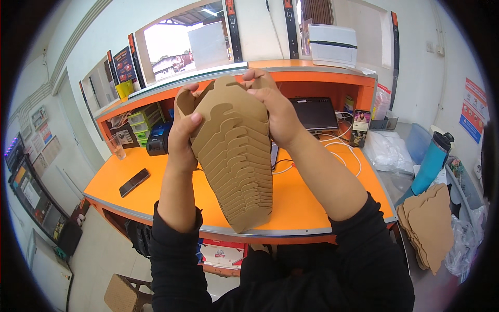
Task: The person folds flat cardboard pieces into three-dimensional food containers by hand and stacks them onto a finished pile on the counter.
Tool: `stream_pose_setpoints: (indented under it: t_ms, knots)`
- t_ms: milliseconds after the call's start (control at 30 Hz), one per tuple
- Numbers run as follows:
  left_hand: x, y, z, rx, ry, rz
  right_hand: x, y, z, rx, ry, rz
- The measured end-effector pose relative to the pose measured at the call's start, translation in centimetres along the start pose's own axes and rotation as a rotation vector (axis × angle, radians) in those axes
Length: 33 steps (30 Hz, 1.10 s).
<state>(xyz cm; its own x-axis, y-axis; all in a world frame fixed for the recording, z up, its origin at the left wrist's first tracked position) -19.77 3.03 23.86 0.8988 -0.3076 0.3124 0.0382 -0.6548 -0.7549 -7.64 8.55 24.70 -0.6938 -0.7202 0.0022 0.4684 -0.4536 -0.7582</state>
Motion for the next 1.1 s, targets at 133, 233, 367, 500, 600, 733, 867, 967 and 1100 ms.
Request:
stream_pose_setpoints:
  t_ms: [133, 233, 367, 500, 600, 733, 867, 967, 1100]
  knots:
    - [-0.1, 0.0, 0.4, -0.02, -0.013, -0.023, -0.5, 0.1, -0.7, 0.024, -0.006, -0.005]
    - [-0.1, 0.0, 0.3, -0.018, -0.011, -0.045, -0.1, 0.3, -0.4, 0.047, -0.023, 0.006]
    - [-0.4, 0.9, -1.0, 0.335, -0.081, -0.023, 0.1, 0.4, 0.3, 0.024, -0.075, -0.038]
    - [-0.8, 1.0, -1.2, 0.381, -0.128, 0.093, 0.1, 0.1, 0.1, -0.051, 0.031, -0.021]
    - [-0.8, 1.2, -1.0, 0.411, -0.093, 0.06, -0.3, 0.2, -0.3, -0.013, 0.021, -0.017]
    - [-2.2, 2.1, 0.0, 0.406, -0.052, -0.032, -0.5, 0.2, -0.2, -0.024, -0.016, -0.023]
    - [-2.8, 1.6, -0.3, 0.474, -0.187, 0.012, -0.3, 0.4, -0.4, 0.003, -0.093, -0.011]
    - [-3.3, 0.8, -0.5, 0.456, -0.059, 0.075, 0.1, 0.4, -0.1, 0.0, -0.088, 0.014]
    - [-1.6, -0.1, -1.2, 0.454, 0.015, 0.046, -0.3, 0.2, -0.1, 0.025, -0.066, 0.002]
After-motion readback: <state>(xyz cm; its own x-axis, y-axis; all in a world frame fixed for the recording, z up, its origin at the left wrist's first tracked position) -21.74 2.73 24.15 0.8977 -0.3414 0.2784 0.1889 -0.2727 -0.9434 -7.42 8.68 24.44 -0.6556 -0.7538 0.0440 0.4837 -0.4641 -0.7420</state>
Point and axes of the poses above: each hand's wrist, its own y-axis away from the middle knuckle, its own x-axis out of the palm, z = x × y, the point moved 7 cm from there along -y, towards the middle knuckle, and after that the axes turned 13 degrees about y, right-handed, at the moved point
